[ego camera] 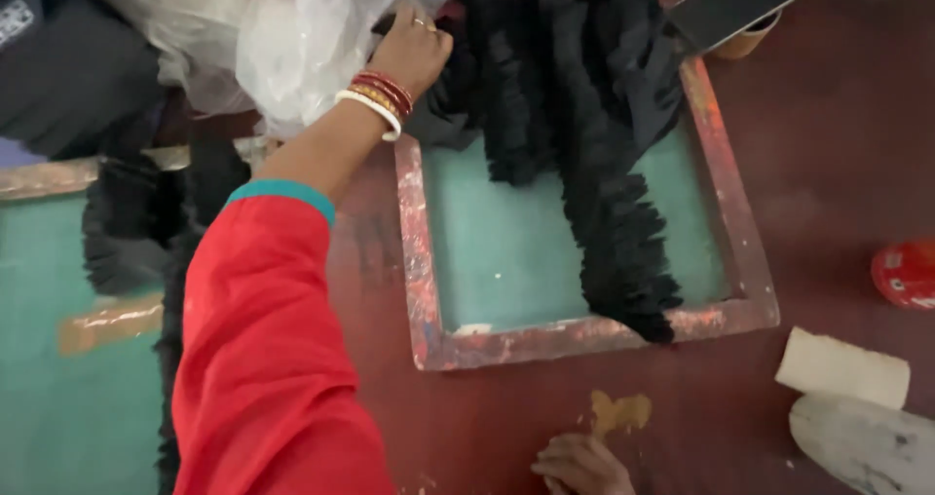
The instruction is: The person sorts through a pile of black fabric pieces on a workbench, picking them up, unfolding them, and placing them into a stack. The person handles the fabric by hand, moving items from a pile to a more organized stack.
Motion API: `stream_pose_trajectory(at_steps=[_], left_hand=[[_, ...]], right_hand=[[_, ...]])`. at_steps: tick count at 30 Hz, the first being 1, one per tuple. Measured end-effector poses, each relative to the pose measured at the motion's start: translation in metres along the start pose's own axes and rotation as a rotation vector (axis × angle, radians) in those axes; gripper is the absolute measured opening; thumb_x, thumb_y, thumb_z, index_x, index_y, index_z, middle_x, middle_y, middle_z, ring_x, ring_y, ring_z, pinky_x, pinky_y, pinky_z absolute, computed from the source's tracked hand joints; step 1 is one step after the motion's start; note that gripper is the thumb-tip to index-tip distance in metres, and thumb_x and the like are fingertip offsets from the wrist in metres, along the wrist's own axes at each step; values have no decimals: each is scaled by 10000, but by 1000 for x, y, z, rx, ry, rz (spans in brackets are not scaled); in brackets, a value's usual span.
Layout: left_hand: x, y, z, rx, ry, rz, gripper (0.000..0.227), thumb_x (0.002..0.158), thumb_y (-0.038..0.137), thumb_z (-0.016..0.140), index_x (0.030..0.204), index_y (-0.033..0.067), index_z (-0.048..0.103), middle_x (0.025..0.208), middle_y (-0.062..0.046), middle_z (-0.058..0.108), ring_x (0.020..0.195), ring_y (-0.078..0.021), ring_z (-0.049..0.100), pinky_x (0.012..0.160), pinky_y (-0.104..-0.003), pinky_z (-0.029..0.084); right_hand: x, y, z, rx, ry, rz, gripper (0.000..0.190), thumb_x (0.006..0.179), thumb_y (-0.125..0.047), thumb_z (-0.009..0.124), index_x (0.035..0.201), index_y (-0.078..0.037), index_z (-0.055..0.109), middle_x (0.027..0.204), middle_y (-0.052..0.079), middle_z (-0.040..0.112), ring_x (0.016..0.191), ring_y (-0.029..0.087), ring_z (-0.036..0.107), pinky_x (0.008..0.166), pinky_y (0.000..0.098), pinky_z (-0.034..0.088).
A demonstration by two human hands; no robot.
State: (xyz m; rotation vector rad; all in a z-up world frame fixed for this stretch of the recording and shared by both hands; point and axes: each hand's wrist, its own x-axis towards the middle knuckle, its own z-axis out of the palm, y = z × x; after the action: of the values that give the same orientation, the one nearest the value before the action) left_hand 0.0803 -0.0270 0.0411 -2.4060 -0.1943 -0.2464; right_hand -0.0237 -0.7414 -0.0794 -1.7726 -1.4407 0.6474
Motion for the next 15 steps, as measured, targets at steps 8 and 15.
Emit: stream_pose_trajectory(at_steps=[8,15], left_hand=[[-35,36,-84,3,-72,-78,211,958,237,538,952,132,721,939,-141,706,921,-325,635,701,-481,472],[-98,60,-92,-270,-260,-35,431,853,377,700,1167,82,701,1205,-190,646,1169,-339,604,865,-472,512]], right_hand=[[87,-82,-56,-2,25,96,193,792,-48,758,958,-112,830,1059,79,762,1102,321,695,909,461,580],[95,-99,-70,-42,16,-40,189,814,-62,736,989,-91,800,1070,94,758,1098,322,667,929,442,540]])
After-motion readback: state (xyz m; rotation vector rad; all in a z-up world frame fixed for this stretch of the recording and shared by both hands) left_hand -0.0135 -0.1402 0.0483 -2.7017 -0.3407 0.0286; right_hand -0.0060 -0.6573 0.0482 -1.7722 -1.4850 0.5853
